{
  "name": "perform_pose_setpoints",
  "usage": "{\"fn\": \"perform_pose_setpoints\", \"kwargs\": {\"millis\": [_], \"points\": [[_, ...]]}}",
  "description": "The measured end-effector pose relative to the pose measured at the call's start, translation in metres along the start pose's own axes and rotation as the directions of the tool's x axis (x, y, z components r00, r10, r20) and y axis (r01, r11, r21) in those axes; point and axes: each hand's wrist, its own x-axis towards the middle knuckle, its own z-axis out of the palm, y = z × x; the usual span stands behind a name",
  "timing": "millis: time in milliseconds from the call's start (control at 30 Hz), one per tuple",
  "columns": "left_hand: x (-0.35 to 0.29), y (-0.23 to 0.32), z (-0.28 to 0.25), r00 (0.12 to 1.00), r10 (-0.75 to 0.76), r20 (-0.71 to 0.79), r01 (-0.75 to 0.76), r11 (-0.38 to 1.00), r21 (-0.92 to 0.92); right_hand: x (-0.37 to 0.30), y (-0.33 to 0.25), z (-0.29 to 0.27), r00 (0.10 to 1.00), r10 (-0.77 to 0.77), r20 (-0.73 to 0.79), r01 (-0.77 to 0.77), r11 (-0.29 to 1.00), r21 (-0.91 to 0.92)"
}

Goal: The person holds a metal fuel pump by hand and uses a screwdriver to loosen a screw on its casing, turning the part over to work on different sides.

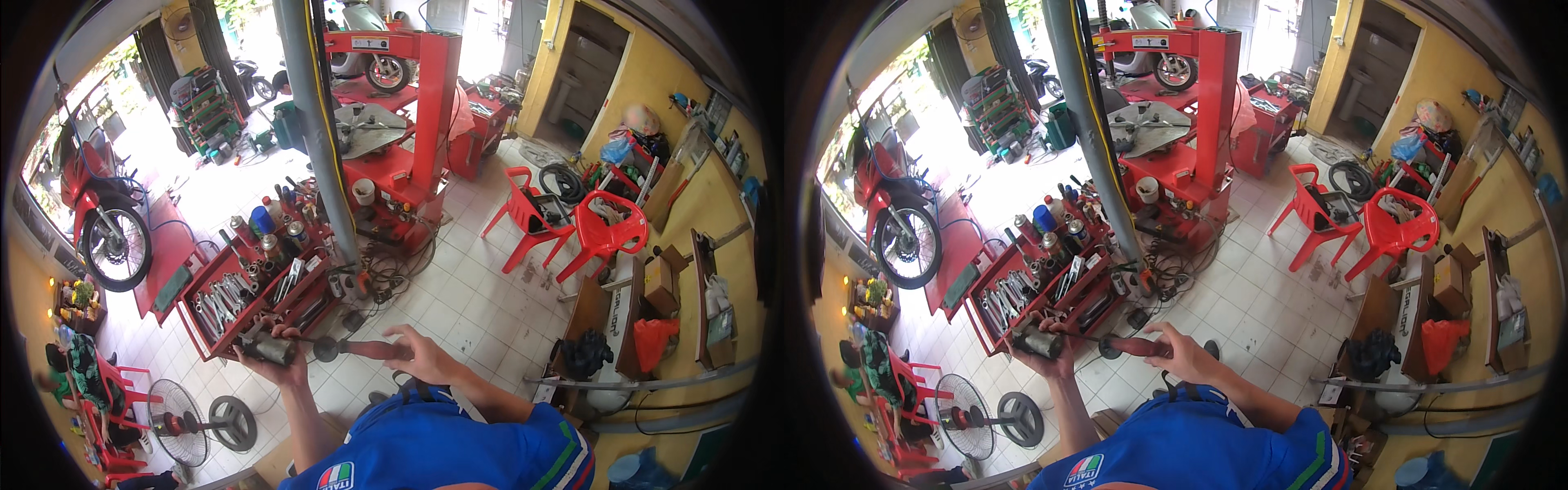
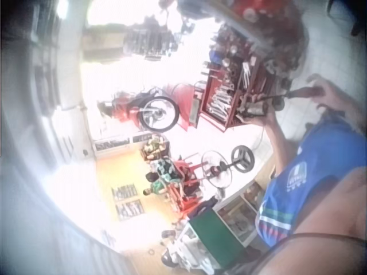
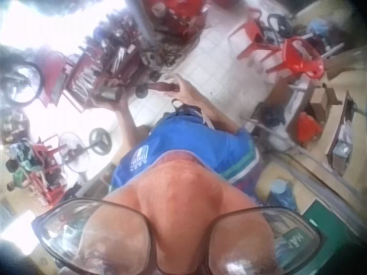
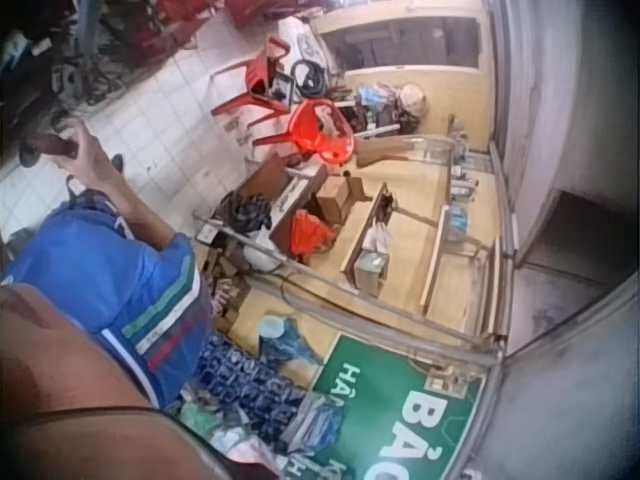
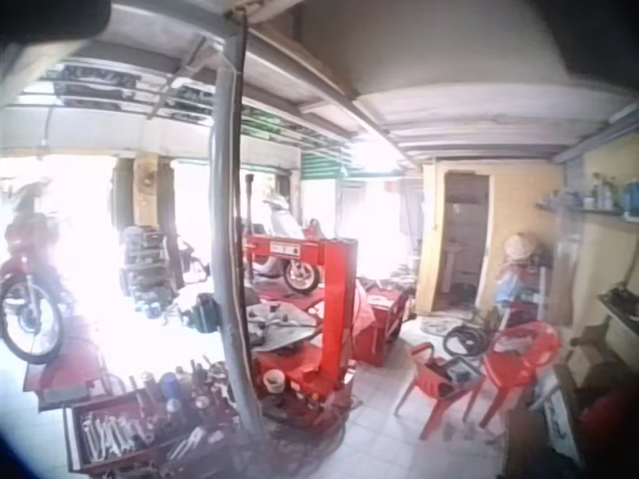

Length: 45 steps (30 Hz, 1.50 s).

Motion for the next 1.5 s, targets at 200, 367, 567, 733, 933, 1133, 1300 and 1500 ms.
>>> {"fn": "perform_pose_setpoints", "kwargs": {"millis": [200, 367, 567, 733, 933, 1133, 1300, 1500], "points": [[-0.003, -0.009, 0.013, 0.995, 0.025, -0.097, -0.022, 0.999, 0.035, 0.003, 0.027, 0.003, 0.901, 0.413, 0.137, -0.431, 0.888, 0.162], [0.000, 0.005, -0.012, 0.997, -0.041, 0.072, 0.043, 0.999, -0.031, 0.005, 0.014, 0.010, 0.949, 0.314, 0.032, -0.316, 0.948, 0.035], [-0.002, 0.007, -0.003, 0.996, 0.045, -0.071, -0.046, 0.999, -0.007, 0.004, -0.002, 0.012, 0.995, 0.073, 0.061, -0.077, 0.994, 0.075], [-0.007, 0.004, 0.002, 1.000, 0.001, -0.029, -0.003, 0.998, -0.066, 0.004, 0.033, 0.017, 0.891, 0.396, 0.224, -0.445, 0.859, 0.253], [-0.003, 0.016, -0.026, 0.995, -0.022, 0.100, 0.028, 0.998, -0.058, 0.004, 0.034, 0.024, 0.894, 0.402, 0.199, -0.420, 0.905, 0.061], [-0.001, 0.016, -0.015, 0.997, 0.045, -0.056, -0.048, 0.998, -0.043, -0.003, 0.021, 0.029, 0.998, 0.051, -0.021, -0.049, 0.995, 0.091], [-0.007, 0.007, 0.009, 0.994, 0.034, -0.107, -0.039, 0.999, -0.039, 0.005, 0.034, 0.028, 0.918, 0.386, 0.093, -0.396, 0.870, 0.294], [-0.005, 0.017, -0.019, 0.998, -0.031, 0.046, 0.036, 0.994, -0.100, 0.007, 0.025, 0.026, 0.928, 0.366, 0.068, -0.369, 0.929, 0.034]]}}
